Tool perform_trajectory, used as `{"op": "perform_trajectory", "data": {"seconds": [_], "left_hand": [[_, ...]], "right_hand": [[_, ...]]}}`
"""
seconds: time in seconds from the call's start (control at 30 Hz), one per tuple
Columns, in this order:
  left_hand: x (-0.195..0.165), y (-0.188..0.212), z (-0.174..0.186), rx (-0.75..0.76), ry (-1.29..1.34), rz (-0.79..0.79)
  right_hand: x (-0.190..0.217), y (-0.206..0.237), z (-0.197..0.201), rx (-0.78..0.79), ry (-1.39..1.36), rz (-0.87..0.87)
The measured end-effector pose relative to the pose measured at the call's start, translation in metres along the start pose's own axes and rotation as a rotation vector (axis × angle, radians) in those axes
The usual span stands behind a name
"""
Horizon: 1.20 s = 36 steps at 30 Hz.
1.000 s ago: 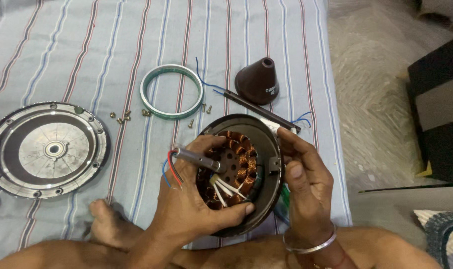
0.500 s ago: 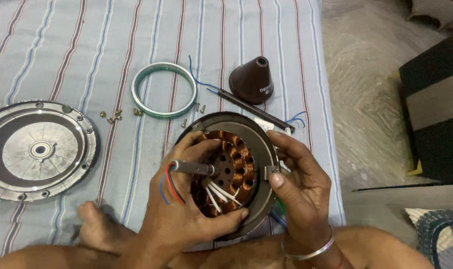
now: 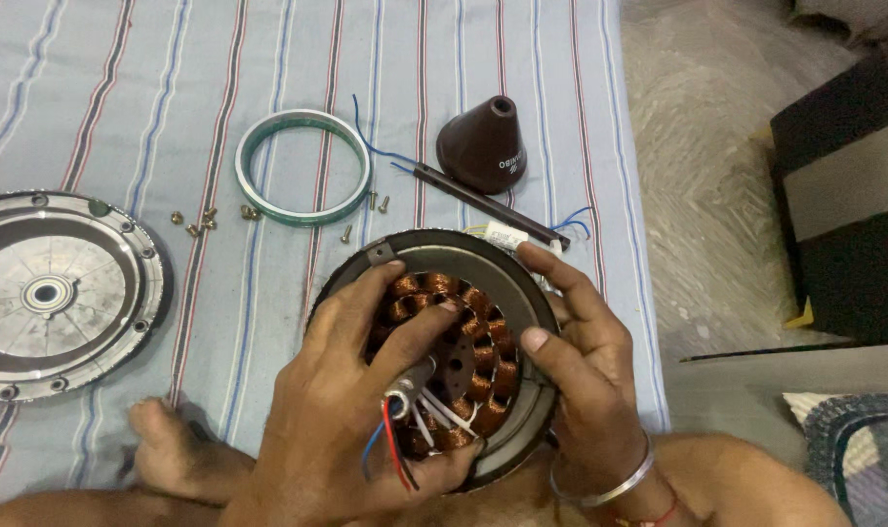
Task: The person sits cross-legged on a bed and uses a screwdriver to unscrew the housing of a ceiling fan motor, then separates the metal cover plate and ring from the stator and arranges the exposed coil winding and wires, handling screws and small electrical components.
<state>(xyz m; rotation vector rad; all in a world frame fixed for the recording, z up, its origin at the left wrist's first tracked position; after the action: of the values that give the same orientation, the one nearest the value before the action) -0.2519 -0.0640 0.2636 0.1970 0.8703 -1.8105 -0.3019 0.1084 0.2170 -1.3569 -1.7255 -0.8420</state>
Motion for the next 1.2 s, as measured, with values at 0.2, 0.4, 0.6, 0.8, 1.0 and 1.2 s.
{"op": "perform_trajectory", "data": {"seconds": [0.2,0.4,0.6,0.8,1.0,1.2], "left_hand": [[-0.005,-0.004,-0.002,0.055,-0.069,-0.059],[-0.014,-0.008,0.009,0.063,-0.153,-0.153],[0.002,-0.01,0.049,-0.075,-0.107,-0.082],[0.081,0.011,-0.012,0.033,0.915,0.727],[0.076,0.032,-0.051,0.096,1.225,0.904],[0.077,0.031,-0.037,0.024,1.155,0.861]], "right_hand": [[-0.023,-0.002,0.005,-0.133,-0.062,-0.208],[-0.019,0.006,0.006,-0.18,-0.127,-0.146],[-0.01,0.006,0.009,-0.151,-0.16,-0.096],[-0.014,0.013,0.008,-0.209,-0.239,-0.172],[-0.014,0.006,0.008,-0.176,-0.25,-0.143],[-0.014,0.002,0.007,-0.143,-0.146,-0.131]]}}
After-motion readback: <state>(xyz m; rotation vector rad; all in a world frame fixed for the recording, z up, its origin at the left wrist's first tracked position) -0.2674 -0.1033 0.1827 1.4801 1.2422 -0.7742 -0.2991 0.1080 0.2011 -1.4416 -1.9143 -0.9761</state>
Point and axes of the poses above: each hand's wrist, its own y-axis away from the middle knuckle, its own z-axis out of the back of the hand, x = y × z, the point moved 10 cm from there along -y, towards the middle knuckle, and after that the axes turned 15 degrees about -y, right-handed, at the moved point
